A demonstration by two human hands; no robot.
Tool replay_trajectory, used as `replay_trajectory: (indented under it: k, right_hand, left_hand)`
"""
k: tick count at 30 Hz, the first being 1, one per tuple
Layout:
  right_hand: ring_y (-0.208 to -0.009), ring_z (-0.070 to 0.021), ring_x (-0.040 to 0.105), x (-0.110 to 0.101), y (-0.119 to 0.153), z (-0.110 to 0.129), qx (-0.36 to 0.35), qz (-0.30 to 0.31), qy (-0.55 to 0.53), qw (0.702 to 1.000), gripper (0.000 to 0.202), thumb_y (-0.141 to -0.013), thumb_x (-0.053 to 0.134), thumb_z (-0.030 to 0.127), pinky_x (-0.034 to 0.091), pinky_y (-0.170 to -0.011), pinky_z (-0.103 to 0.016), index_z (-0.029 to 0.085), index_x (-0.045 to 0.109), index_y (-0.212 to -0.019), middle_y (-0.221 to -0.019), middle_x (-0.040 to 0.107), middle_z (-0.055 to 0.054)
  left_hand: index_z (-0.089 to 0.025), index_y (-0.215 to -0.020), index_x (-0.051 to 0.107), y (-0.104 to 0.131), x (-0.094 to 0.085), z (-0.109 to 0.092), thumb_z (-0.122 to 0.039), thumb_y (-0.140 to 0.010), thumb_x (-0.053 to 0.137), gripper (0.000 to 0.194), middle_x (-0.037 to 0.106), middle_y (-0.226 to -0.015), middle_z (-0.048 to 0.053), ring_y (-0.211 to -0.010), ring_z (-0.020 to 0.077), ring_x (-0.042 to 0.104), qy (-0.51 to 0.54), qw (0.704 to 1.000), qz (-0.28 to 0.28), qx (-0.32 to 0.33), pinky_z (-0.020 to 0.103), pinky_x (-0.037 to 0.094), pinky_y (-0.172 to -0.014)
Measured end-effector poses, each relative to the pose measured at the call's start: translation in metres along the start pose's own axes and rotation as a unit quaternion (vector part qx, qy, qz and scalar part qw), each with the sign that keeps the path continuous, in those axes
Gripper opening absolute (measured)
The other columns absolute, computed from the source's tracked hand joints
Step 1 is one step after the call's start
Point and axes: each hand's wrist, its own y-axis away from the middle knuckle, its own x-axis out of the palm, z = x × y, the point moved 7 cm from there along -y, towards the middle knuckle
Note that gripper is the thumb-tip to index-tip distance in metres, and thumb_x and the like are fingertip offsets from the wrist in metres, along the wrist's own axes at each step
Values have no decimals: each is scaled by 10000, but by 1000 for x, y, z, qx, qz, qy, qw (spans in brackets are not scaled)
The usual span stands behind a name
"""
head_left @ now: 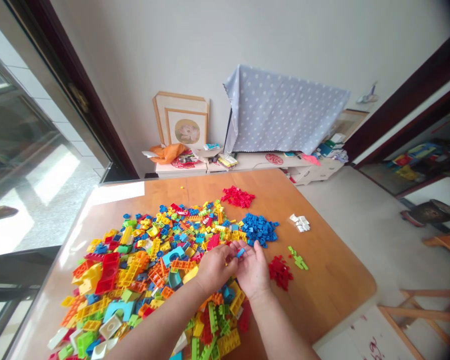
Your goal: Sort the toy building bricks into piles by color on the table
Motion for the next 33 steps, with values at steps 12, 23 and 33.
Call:
replay_trajectory:
  k: [12, 23, 33]
  right_hand:
    - [-1056, -185, 704, -206, 19, 149, -339, -379, 105, 855, 406, -917, 522, 560, 526, -1037, -402, 186, 666, -977, -1047, 736, -53]
    - [-1181, -265, 657, -223, 21, 117, -385, -411, 241, 791, 364, -830, 625, 437, 491, -1069, -456, 181, 731, -1065, -1189, 740, -74]
    - [-1208, -292, 639, -224, 20, 112, -400, -391, 310, 768, 453, -841, 647, 513, 470, -1083, -450, 173, 723, -1131, -1246, 717, -105]
  left_hand:
    - [-237, -863, 647, -5, -22, 45, -362, -913, 545, 169, 696, -854, 10, -750, 171, 621, 6, 997, -40, -64, 261, 362, -634]
    - [-222, -870, 669, -4, -30, 59, -361, -906, 545, 190, 691, -852, 16, -738, 161, 600, -5, 995, -63, -81, 259, 365, -638]
    - [-216, -855, 658, -2, -30, 63, -363, -905, 542, 194, 664, -805, 12, -730, 160, 595, 7, 994, -67, -81, 257, 384, -642]
